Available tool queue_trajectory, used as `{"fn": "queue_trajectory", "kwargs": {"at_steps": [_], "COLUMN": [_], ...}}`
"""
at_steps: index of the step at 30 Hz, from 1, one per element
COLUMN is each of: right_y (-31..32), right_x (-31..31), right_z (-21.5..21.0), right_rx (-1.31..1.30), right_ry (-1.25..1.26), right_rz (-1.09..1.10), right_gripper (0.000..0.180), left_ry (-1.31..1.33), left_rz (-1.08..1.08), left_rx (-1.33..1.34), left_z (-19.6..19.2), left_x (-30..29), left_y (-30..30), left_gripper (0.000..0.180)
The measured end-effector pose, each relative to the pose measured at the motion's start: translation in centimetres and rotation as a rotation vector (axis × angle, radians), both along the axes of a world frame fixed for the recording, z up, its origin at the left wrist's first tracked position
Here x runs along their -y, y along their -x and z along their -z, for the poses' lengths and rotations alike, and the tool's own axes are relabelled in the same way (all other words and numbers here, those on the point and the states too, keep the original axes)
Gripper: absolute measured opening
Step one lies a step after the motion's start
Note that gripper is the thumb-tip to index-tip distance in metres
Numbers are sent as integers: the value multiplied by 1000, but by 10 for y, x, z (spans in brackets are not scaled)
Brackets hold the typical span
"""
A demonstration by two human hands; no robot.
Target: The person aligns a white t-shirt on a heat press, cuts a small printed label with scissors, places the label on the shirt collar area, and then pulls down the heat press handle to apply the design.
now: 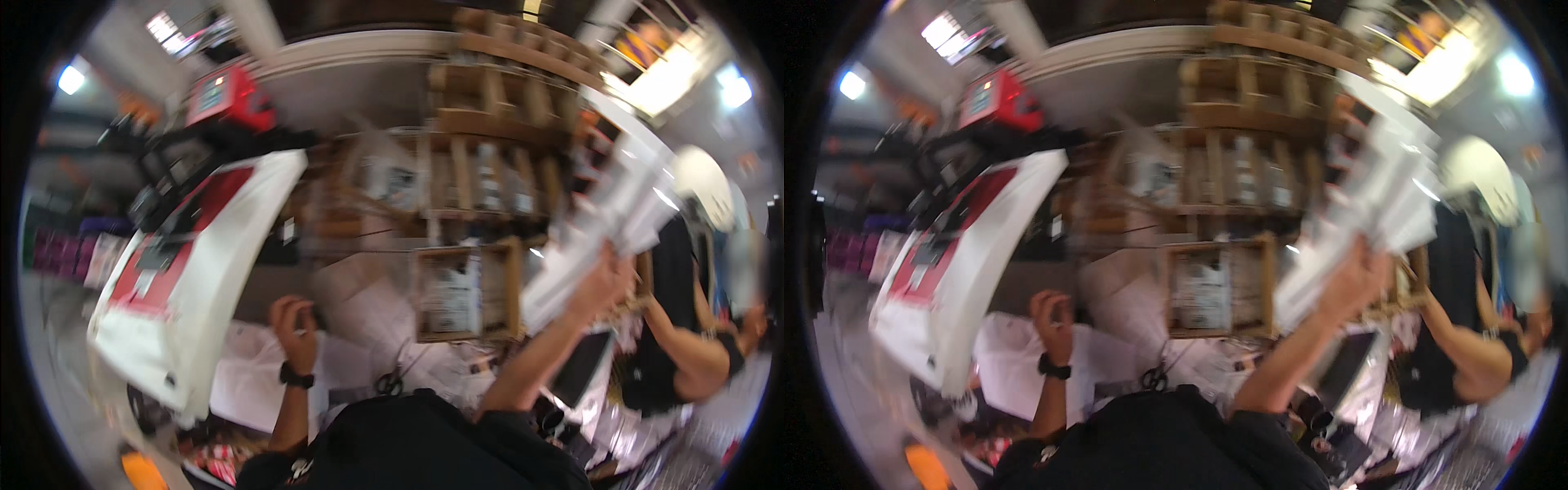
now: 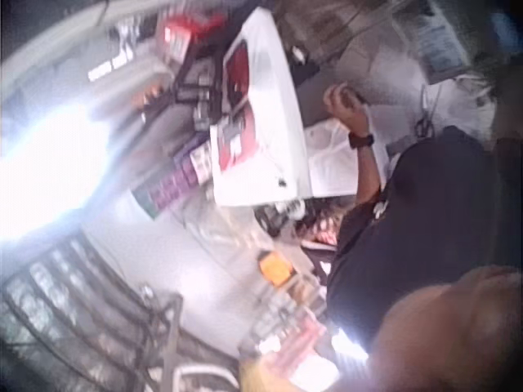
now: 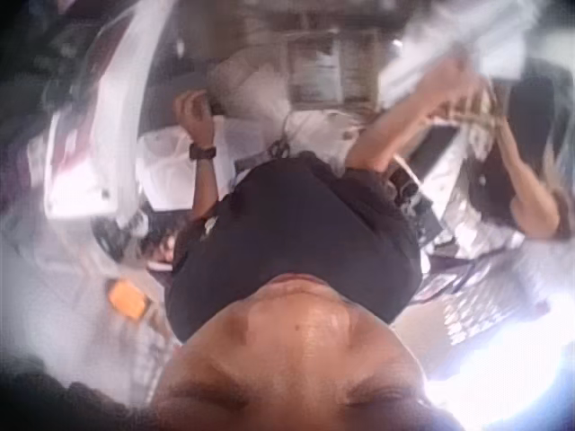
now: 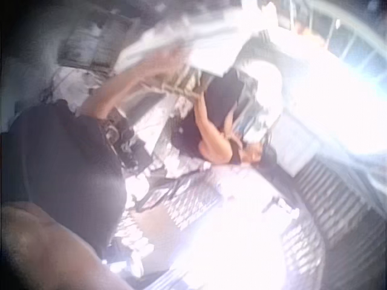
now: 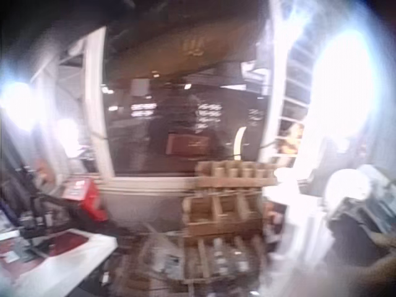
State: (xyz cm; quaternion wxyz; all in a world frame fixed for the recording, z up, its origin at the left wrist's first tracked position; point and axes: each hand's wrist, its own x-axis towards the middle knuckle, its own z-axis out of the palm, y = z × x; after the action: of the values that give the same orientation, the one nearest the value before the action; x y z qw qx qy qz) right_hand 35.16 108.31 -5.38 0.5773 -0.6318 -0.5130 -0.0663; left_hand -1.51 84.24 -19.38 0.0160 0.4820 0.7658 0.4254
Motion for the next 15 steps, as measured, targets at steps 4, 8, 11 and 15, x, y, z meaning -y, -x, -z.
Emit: {"fn": "queue_trajectory", "kwargs": {"at_steps": [4,8,11,15], "right_y": [12,-6,1,5], "right_x": [-6,-2,2,1], "right_z": [-22,-22,-25,-23], "right_rx": [-326,-343,-342,-270], "right_ry": [0,88,79,119], "right_rz": [-310,-264,-273,-244], "right_gripper": [17,17,15,13], "left_ry": [-277,-339,-205,-60], "left_rz": [133,602,784,914], "left_rx": [244,360,351,123], "left_z": [-53,-121,-116,-85], "left_x": [-76,-195,-265,-325], "left_y": [-41,-111,-139,-157], "left_gripper": [15,14,12,13]}}
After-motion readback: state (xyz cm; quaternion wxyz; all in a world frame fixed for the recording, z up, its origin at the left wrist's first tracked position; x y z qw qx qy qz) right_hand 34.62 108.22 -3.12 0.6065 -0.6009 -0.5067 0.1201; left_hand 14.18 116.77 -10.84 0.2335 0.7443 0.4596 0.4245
